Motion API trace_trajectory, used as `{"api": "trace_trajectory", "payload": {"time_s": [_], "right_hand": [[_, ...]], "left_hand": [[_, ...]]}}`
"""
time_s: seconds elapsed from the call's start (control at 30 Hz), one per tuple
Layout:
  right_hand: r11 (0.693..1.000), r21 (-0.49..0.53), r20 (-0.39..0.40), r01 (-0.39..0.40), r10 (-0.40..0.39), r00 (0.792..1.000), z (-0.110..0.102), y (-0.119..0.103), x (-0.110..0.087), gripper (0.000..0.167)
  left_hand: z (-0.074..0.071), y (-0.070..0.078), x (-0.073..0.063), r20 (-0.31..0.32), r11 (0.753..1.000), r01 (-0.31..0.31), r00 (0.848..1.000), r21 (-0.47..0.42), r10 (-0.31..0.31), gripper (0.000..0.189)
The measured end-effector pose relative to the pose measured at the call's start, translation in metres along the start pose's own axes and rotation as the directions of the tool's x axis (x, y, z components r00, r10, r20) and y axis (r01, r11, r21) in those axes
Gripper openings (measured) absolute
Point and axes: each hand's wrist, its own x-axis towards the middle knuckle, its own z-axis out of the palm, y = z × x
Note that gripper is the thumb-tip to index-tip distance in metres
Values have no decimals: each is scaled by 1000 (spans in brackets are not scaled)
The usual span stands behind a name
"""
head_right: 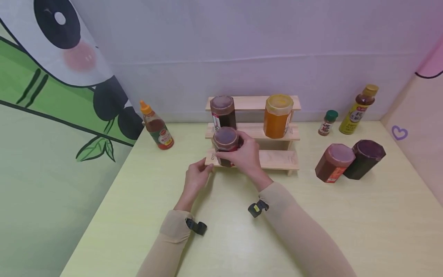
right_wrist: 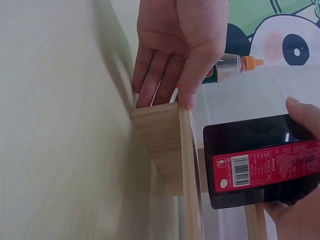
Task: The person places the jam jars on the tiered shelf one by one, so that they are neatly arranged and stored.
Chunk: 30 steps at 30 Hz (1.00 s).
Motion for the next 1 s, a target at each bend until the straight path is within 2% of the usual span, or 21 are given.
{"api": "trace_trajectory", "payload": {"time_s": [1.0], "right_hand": [[997, -76, -90, -35, 28, 996, 16, 8, 0, 79]], "left_hand": [[0, 2, -1, -5, 1000, -12, 1000, 11, 12, 40]]}}
